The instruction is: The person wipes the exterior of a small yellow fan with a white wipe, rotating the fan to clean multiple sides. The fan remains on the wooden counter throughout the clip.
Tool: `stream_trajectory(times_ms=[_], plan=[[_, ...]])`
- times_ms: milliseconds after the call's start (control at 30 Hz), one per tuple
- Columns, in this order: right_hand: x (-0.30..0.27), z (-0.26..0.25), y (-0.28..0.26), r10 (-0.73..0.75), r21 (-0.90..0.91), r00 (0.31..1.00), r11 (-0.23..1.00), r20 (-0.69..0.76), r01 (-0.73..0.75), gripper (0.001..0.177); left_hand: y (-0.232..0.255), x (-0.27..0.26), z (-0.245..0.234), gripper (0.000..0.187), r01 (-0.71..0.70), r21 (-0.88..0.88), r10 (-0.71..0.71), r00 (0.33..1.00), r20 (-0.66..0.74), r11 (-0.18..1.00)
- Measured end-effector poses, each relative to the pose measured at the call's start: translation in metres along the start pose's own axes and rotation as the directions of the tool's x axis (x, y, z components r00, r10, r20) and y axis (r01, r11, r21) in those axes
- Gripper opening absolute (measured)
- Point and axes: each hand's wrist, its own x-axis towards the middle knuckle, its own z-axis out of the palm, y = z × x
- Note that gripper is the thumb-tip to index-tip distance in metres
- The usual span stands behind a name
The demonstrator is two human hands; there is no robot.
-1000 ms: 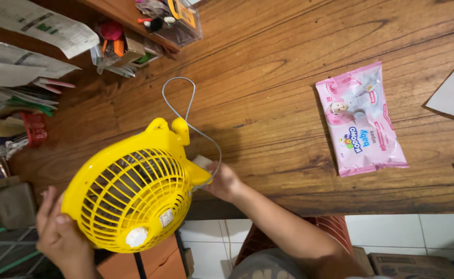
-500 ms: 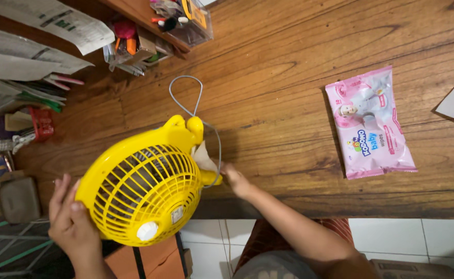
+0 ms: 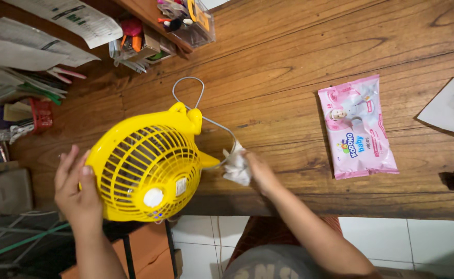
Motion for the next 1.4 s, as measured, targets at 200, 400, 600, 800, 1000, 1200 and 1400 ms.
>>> stream_trajectory(times_ms=[200,400,600,800,1000,1200,1400], plan=[[-0.004,0.021,-0.023,0.18,0.375,0.929,0.877,0.323,-0.3,0.03,-0.013,0.003,0.002,0.024,0.034,-0.007,-0.034,0.999,-0.025,0.999],[-0.019,0.003,-0.032,0.337,0.475,0.881,0.747,0.332,-0.464,0.032,-0.033,0.0,-0.001,0.025,0.071,-0.027,-0.073,0.993,-0.088,0.997],[-0.025,0.047,0.01,0.161,0.674,0.903,0.616,0.398,-0.407,0.037,-0.05,-0.011,-0.002,0.025,0.005,-0.058,-0.011,0.995,-0.102,0.998],[0.01,0.13,0.05,-0.216,0.439,0.975,0.882,0.057,0.17,0.043,-0.089,0.004,0.007,0.028,-0.031,-0.087,0.021,0.993,-0.117,0.996],[-0.013,0.193,0.107,-0.607,-0.393,0.795,0.734,-0.013,0.554,0.035,-0.137,0.026,0.011,0.039,0.151,-0.41,-0.169,0.986,-0.006,0.899],[-0.07,0.197,0.086,-0.536,-0.643,0.81,0.537,0.24,0.546,0.036,-0.155,0.036,0.015,0.04,0.178,-0.342,-0.186,0.982,0.007,0.923],[-0.075,0.21,0.071,-0.689,-0.566,0.712,0.536,0.135,0.626,0.027,-0.177,0.047,0.025,0.046,0.186,-0.322,-0.191,0.982,0.018,0.928]])
